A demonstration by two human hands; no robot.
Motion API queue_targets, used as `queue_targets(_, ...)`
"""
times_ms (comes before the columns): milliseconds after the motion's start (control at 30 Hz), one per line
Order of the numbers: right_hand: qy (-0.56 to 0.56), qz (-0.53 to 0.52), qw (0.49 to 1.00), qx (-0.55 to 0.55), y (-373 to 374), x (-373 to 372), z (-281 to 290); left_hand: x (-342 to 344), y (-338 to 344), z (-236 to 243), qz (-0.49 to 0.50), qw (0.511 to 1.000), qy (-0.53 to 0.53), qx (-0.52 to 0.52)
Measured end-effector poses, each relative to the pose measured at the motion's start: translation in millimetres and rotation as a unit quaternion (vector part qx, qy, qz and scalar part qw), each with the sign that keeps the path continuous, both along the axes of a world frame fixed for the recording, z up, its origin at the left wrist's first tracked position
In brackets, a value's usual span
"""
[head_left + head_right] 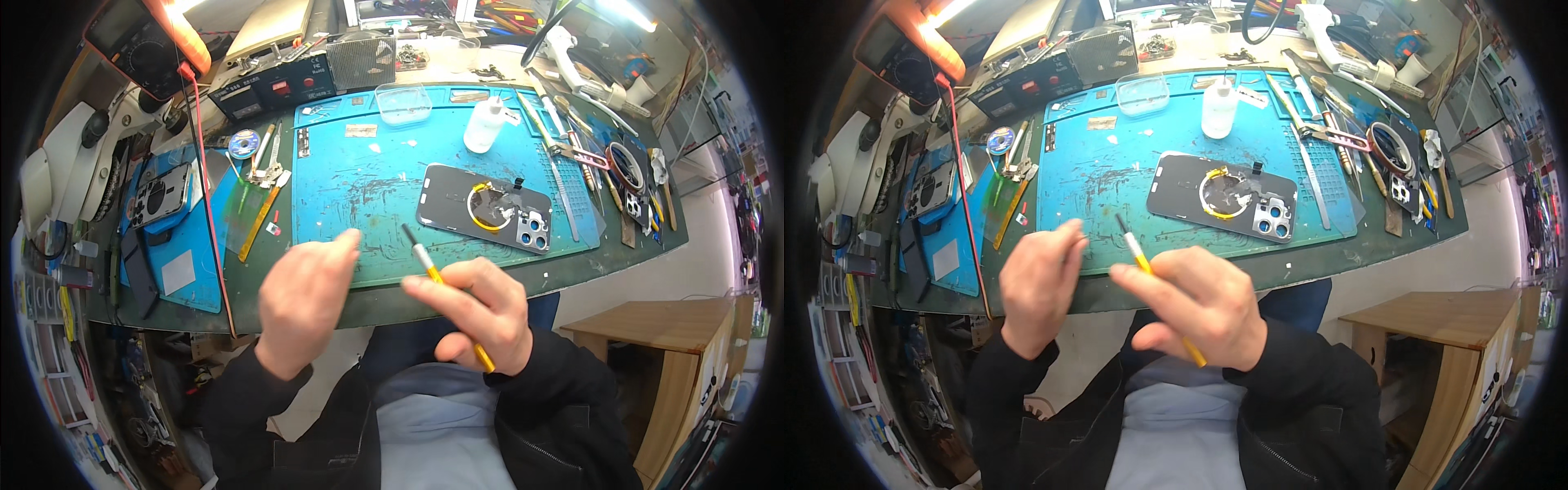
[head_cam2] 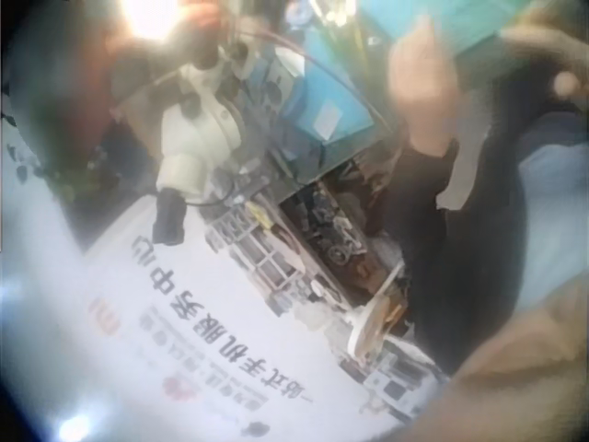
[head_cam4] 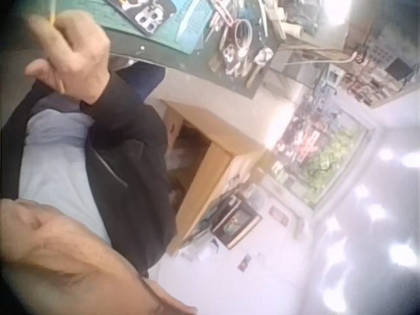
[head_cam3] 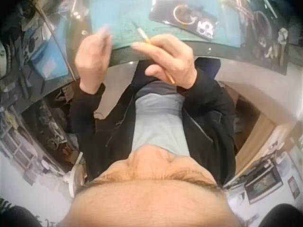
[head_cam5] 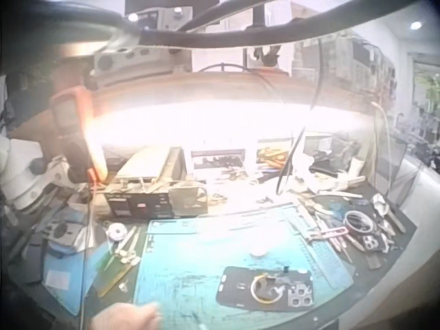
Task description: The person works on a disassembled smartphone back cover, using a hot air gun, a brush, and a syringe-like dispenser to apply adhesive around the camera module area. They handle small components and tools on a cluttered workbench.
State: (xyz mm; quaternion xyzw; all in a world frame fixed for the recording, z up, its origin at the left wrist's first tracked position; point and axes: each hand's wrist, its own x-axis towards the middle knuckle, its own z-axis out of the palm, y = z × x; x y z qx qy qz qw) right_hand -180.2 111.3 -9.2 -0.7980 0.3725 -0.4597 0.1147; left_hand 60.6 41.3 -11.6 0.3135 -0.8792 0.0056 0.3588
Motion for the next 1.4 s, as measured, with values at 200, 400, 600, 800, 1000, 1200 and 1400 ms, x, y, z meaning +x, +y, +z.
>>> queue_targets(200, -0.012, -0.046, 0.998, 0.041, -4, -9, -3, -12, -5, 9, -0.063, 0.997, -0.043, 0.023)
queue_targets(400, -0.009, -0.025, 0.999, 0.034, -7, -1, -5, 1, -5, 4, -0.057, 0.993, 0.023, 0.1)
queue_targets(600, 0.024, -0.006, 0.998, 0.055, -11, -3, -2, 10, 2, 9, -0.059, 0.988, -0.072, 0.121)
queue_targets(800, 0.028, 0.01, 0.998, 0.057, -14, -1, 0, 11, 0, 8, -0.06, 0.984, -0.121, 0.116)
queue_targets(1000, 0.055, 0.009, 0.997, 0.046, -16, -2, -3, 11, 1, 7, -0.063, 0.983, -0.145, 0.093)
queue_targets(1200, 0.058, 0.004, 0.997, 0.05, -17, -1, -4, 11, 3, 7, -0.06, 0.982, -0.166, 0.074)
queue_targets(1400, 0.059, 0.001, 0.997, 0.049, -18, 0, -4, 13, 1, 8, -0.065, 0.981, -0.17, 0.064)
